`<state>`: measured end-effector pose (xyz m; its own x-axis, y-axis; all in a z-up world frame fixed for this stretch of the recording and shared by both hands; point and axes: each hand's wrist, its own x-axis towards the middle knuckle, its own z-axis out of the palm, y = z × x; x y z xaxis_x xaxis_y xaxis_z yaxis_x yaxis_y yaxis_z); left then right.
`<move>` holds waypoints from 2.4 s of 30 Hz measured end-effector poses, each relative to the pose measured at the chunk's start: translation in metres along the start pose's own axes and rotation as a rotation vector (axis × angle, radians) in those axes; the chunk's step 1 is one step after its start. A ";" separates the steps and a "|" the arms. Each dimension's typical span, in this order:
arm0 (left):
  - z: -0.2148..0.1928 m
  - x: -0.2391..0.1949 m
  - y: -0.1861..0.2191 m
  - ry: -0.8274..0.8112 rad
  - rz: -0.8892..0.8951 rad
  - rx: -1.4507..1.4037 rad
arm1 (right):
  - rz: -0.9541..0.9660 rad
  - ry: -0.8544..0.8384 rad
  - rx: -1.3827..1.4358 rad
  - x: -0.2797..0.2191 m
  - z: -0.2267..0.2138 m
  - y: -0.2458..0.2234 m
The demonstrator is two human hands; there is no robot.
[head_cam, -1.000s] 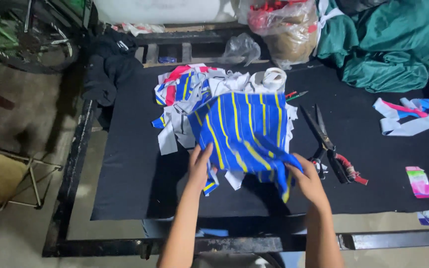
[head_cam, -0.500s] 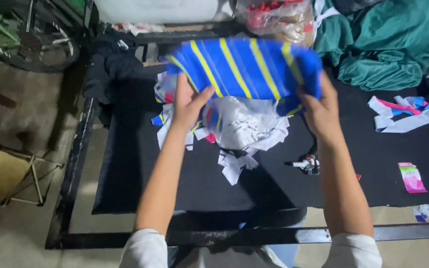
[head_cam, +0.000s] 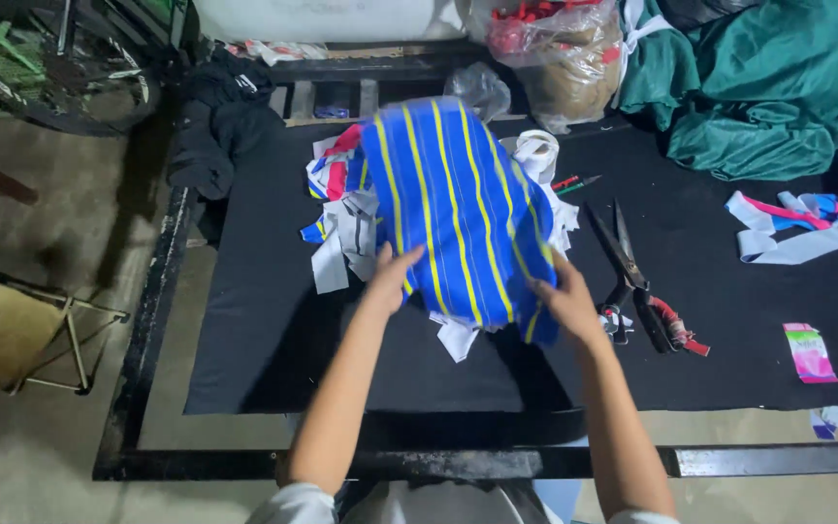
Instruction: Cutting out garment pieces from striped fabric using large industrial scissors on a cutting table.
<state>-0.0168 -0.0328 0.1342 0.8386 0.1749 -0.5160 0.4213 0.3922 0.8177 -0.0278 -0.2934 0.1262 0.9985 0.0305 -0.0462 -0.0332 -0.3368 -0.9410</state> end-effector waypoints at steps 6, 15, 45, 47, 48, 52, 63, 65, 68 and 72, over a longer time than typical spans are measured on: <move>-0.032 0.020 -0.057 -0.045 0.161 0.065 | 0.167 0.087 -0.015 -0.015 -0.009 0.045; -0.065 -0.006 -0.081 -0.084 0.079 0.011 | 0.222 0.287 0.292 -0.032 -0.011 0.115; -0.056 0.050 0.004 -0.136 0.907 0.837 | -0.690 0.138 -0.711 0.132 -0.009 0.017; -0.055 0.021 0.026 -0.139 0.922 0.825 | -0.650 -0.015 -0.394 0.117 -0.029 0.000; -0.055 0.004 0.036 -0.144 0.936 0.812 | -0.595 -0.163 -0.080 0.107 -0.039 -0.007; -0.076 -0.005 0.058 -0.147 0.923 0.884 | -0.384 -0.276 0.004 0.077 -0.085 -0.018; -0.090 -0.060 0.069 -0.377 0.581 1.013 | 0.172 -0.291 -0.280 0.018 -0.143 -0.059; -0.092 -0.069 0.072 -0.449 0.473 1.055 | 0.121 -0.328 -0.295 0.011 -0.161 -0.044; -0.092 -0.087 0.083 -0.550 0.339 1.112 | -0.011 -0.439 -0.200 0.009 -0.187 -0.030; -0.096 -0.086 0.087 -0.743 0.430 0.995 | -0.134 -0.458 -0.173 0.029 -0.213 -0.008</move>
<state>-0.0853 0.0733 0.2250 0.8233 -0.5425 -0.1670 -0.1208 -0.4549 0.8823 0.0105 -0.4900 0.2038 0.8705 0.4805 -0.1070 0.1407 -0.4512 -0.8813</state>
